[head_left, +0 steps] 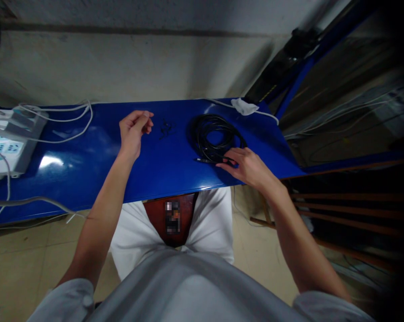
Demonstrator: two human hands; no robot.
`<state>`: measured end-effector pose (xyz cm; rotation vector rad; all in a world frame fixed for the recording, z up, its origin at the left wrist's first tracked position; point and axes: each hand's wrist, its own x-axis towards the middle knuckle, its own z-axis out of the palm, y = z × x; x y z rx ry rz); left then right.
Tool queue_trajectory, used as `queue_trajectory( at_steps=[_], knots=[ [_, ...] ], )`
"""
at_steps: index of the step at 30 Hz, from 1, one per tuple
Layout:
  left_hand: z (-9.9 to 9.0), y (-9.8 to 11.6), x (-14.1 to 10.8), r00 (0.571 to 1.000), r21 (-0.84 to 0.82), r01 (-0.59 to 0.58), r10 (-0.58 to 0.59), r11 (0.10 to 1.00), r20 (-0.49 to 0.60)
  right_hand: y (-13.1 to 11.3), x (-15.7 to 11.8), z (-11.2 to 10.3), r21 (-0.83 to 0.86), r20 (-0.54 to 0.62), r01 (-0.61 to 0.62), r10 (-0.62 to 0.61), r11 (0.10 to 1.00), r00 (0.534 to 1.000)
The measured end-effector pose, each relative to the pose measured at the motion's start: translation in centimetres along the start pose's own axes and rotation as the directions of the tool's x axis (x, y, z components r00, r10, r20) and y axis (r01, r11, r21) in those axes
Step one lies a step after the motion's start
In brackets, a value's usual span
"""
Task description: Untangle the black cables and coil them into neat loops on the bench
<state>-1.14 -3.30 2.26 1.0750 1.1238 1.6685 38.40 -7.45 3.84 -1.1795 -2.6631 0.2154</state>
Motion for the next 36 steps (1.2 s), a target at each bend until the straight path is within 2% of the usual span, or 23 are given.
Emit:
queue_trajectory(
  at_steps=[4,7,10,15,21,24,26,28,30,32,34,36],
  knots=[
    [0.1,0.1,0.0,1.0,0.005,-0.005,0.005,1.0,-0.01,0.2,-0.1,-0.4,-0.076,-0.13,-0.025,0.015,0.997,0.991],
    [0.1,0.3,0.0,1.0,0.02,0.008,-0.007,1.0,-0.026,0.7,0.2,-0.5,-0.071,-0.163,-0.114,0.101,0.991,0.981],
    [0.1,0.3,0.0,1.0,0.026,0.01,-0.009,1.0,-0.027,1.3,0.8,-0.9,-0.037,-0.238,-0.217,0.202,0.975,0.95],
    [0.0,0.1,0.1,1.0,0.022,-0.001,0.002,1.0,-0.018,1.6,2.2,-2.4,-0.098,-0.367,-0.252,0.201,0.963,0.908],
    [-0.2,-0.1,0.2,0.999,0.02,-0.047,0.047,0.999,-0.005,-0.4,2.5,-4.2,-0.119,-0.442,-0.239,0.164,0.964,0.882],
    [-0.2,-0.2,0.2,0.995,0.081,-0.102,0.102,0.991,0.008,-1.9,2.0,-5.6,-0.117,-0.455,-0.232,0.155,0.966,0.877],
    [0.0,-0.1,-0.2,0.988,0.136,-0.151,0.145,0.979,0.054,-3.0,1.6,-6.6,-0.141,-0.463,-0.226,0.137,0.964,0.876],
    [0.8,0.3,-1.6,0.977,0.17,-0.17,0.144,0.971,0.155,-4.1,1.2,-7.7,-0.193,-0.489,-0.204,0.086,0.96,0.868],
    [2.1,1.2,-4.2,0.954,0.168,-0.146,0.093,0.975,0.286,-5.1,0.9,-8.5,-0.246,-0.52,-0.169,0.017,0.954,0.854],
    [3.8,2.5,-8.1,0.925,0.12,-0.09,0.039,0.989,0.377,-6.4,1.0,-8.9,-0.281,-0.542,-0.114,-0.059,0.953,0.839],
    [5.6,3.9,-12.8,0.891,0.01,0.007,-0.01,1.0,0.453,-8.0,1.4,-8.7,-0.303,-0.549,-0.007,-0.168,0.953,0.819],
    [6.9,5.0,-17.6,0.89,-0.03,0.107,-0.082,0.994,0.449,-10.0,2.1,-7.5,-0.307,-0.539,0.146,-0.298,0.941,0.788]
  ],
)
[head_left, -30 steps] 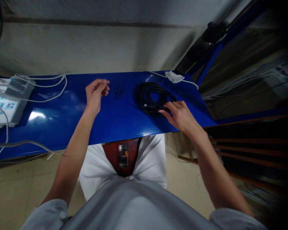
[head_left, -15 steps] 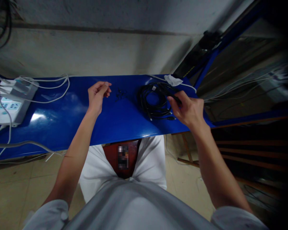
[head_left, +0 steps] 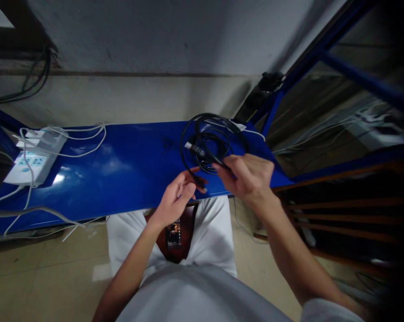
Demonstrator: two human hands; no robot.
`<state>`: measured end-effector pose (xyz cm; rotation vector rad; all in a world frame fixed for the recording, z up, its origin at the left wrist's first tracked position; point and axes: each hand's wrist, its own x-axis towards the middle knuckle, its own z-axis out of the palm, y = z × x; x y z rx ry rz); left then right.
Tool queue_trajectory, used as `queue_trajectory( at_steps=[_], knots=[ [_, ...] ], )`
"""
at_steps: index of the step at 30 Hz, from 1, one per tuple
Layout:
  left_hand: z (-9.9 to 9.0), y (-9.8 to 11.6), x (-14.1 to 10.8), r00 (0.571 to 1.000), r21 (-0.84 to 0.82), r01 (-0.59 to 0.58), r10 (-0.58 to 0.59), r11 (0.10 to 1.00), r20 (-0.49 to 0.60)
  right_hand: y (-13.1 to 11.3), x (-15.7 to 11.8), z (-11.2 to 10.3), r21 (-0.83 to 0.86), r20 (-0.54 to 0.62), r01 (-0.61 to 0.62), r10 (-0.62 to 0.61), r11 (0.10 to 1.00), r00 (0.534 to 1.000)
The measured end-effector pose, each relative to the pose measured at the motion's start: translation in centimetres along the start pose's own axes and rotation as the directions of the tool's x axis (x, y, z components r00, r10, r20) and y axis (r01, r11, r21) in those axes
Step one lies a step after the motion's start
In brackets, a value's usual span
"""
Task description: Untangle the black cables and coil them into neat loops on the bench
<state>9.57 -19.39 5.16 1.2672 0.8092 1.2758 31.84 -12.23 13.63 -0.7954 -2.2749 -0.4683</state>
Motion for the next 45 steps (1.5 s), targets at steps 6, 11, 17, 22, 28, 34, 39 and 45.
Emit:
queue_trajectory(
  at_steps=[6,11,17,22,28,34,39,45],
  knots=[
    [2.5,-2.5,-9.2,0.92,0.127,0.226,-0.168,0.966,-0.355,-8.7,-1.5,5.5,0.258,0.061,0.115,-0.135,0.959,0.989],
    [-1.5,-4.3,-14.6,0.879,0.155,0.377,-0.3,0.913,-0.371,-14.1,-3.9,9.5,0.434,0.185,0.076,-0.171,0.898,0.968],
    [-5.7,-5.1,-14.6,0.855,0.067,0.379,-0.321,0.923,-0.408,-14.9,-2.3,13.6,0.564,0.337,0.109,-0.348,0.819,0.875],
    [-6.8,-4.0,-10.2,0.811,-0.15,0.268,-0.307,0.952,-0.499,-13.2,2.3,16.5,0.595,0.343,0.09,-0.353,0.799,0.87],
    [-7.0,-1.8,-5.9,0.806,-0.383,0.157,-0.342,0.91,-0.482,-9.5,5.2,19.3,0.573,0.336,-0.009,-0.225,0.82,0.915],
    [-8.3,-0.4,-5.9,0.83,-0.036,0.376,-0.354,0.926,-0.43,-6.3,4.7,21.8,0.555,0.327,-0.035,-0.179,0.831,0.928],
    [-10.3,2.9,-3.9,0.891,0.31,0.25,-0.092,0.917,-0.445,-5.1,5.4,22.9,0.574,0.333,-0.012,-0.22,0.819,0.917],
    [-17.7,4.6,6.7,0.823,0.406,-0.049,0.267,0.913,-0.502,0.4,8.2,25.2,0.487,0.277,-0.161,0.022,0.858,0.96]
  ],
)
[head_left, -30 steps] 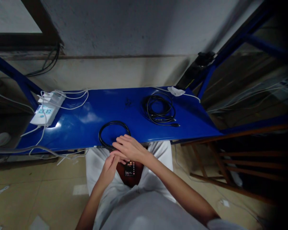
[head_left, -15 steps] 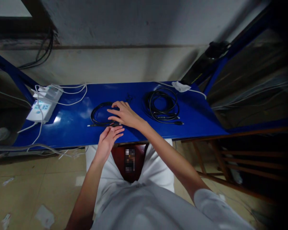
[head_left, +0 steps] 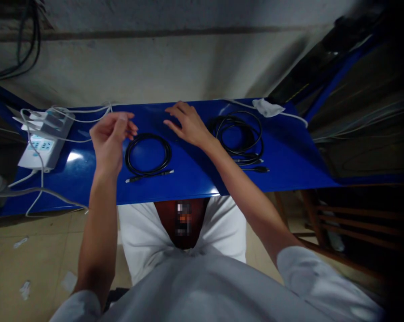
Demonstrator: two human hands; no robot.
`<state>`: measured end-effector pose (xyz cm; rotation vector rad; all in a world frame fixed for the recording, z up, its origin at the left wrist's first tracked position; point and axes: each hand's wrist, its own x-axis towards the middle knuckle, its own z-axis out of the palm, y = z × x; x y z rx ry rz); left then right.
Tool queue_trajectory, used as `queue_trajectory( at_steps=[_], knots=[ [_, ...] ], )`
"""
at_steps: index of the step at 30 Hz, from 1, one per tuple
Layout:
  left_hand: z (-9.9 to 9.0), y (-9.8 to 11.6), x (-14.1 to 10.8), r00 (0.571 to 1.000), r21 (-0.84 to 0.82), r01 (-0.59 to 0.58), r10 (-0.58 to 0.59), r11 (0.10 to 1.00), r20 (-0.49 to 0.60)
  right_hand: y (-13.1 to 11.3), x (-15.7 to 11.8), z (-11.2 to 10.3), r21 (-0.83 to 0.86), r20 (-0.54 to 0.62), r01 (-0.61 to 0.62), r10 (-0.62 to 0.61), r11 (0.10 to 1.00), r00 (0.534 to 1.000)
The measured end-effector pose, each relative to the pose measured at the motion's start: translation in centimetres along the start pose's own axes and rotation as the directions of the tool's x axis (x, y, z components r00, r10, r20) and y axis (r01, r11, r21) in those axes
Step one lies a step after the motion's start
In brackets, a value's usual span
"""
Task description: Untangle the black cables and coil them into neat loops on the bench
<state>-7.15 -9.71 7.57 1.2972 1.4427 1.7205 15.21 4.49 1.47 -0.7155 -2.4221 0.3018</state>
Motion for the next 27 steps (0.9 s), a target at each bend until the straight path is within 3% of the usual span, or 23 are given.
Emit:
queue_trajectory(
  at_steps=[4,6,9,14,20,24,27],
  knots=[
    [0.4,-4.9,7.4,0.99,-0.033,0.095,-0.098,0.995,-0.101,3.2,-0.3,0.0,-0.01,-0.125,-0.115,0.113,0.993,0.986],
    [0.3,-7.0,8.7,0.981,-0.036,0.131,-0.134,0.991,-0.141,3.6,-1.1,0.3,-0.012,-0.149,-0.132,0.129,0.991,0.98],
    [-0.3,-8.6,8.2,0.974,-0.024,0.169,-0.171,0.985,-0.152,3.5,-2.0,0.7,-0.03,-0.152,-0.115,0.109,0.993,0.982],
    [-1.1,-8.3,6.9,0.969,0.04,0.207,-0.2,0.977,-0.143,3.2,-2.2,0.7,-0.001,-0.114,-0.106,0.105,0.994,0.988],
    [-0.3,-7.7,6.8,0.966,0.033,0.236,-0.231,0.971,-0.117,1.4,-2.1,-0.6,0.062,-0.072,-0.107,0.111,0.992,0.991],
    [-0.3,-7.1,6.6,0.969,0.076,0.22,-0.209,0.973,-0.128,-1.7,-3.9,-4.6,0.032,-0.06,-0.064,0.066,0.997,0.996],
    [-0.7,-6.9,6.7,0.972,0.086,0.201,-0.188,0.976,-0.138,-3.7,-7.6,-8.8,-0.054,-0.064,-0.141,0.137,0.989,0.988]
  ],
)
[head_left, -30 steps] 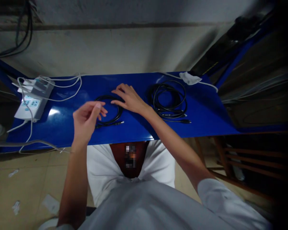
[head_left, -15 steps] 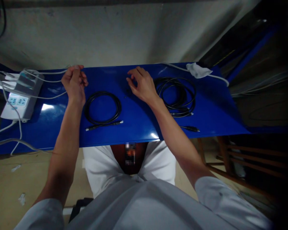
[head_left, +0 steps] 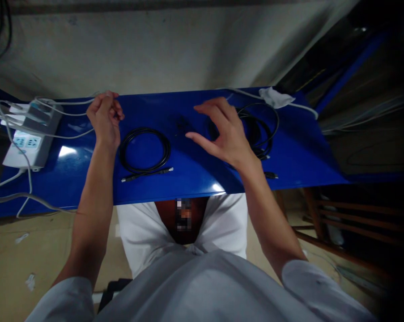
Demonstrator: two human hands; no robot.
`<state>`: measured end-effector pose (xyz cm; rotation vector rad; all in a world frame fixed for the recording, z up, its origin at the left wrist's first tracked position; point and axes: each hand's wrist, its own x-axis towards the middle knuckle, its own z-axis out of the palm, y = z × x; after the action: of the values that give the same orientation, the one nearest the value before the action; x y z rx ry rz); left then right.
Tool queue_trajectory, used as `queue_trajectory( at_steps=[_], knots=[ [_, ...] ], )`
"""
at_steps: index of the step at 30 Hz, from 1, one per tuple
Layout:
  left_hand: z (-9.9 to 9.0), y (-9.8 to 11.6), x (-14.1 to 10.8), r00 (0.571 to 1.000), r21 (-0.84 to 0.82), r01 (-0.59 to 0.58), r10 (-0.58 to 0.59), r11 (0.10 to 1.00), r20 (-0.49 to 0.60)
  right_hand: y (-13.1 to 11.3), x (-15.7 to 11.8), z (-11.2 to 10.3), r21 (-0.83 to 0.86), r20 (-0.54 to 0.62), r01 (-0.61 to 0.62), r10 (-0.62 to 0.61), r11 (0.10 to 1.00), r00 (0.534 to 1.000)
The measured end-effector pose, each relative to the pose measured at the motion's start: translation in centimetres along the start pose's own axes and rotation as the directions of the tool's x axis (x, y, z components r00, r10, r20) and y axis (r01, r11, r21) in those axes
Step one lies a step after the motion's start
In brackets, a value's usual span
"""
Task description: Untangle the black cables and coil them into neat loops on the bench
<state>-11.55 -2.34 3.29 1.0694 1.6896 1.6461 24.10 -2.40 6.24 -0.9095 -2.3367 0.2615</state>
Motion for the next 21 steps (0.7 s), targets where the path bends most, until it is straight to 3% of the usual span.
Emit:
queue_trajectory(
  at_steps=[3,5,10,14,21],
  knots=[
    [-0.3,-0.1,0.3,1.0,-0.027,-0.029,0.029,0.999,0.004,0.7,-5.0,-3.7,-0.149,0.035,-0.098,0.104,0.984,0.994],
    [-0.4,-0.3,0.5,0.999,-0.055,-0.042,0.042,0.998,0.001,2.2,-8.3,-5.1,-0.229,0.054,-0.133,0.149,0.964,0.987],
    [0.0,-0.5,0.6,0.999,-0.15,-0.049,0.051,0.987,0.01,6.2,-13.7,-5.2,-0.313,0.112,-0.08,0.12,0.946,0.986],
    [0.3,-0.2,0.3,1.0,-0.163,-0.008,0.008,0.987,0.0,7.7,-14.1,-4.0,-0.355,0.162,-0.034,0.097,0.934,0.982],
    [0.0,0.0,0.0,0.999,-0.096,0.038,-0.035,0.995,0.025,8.3,-11.0,-4.1,-0.356,0.301,0.111,0.001,0.928,0.954]
  ],
)
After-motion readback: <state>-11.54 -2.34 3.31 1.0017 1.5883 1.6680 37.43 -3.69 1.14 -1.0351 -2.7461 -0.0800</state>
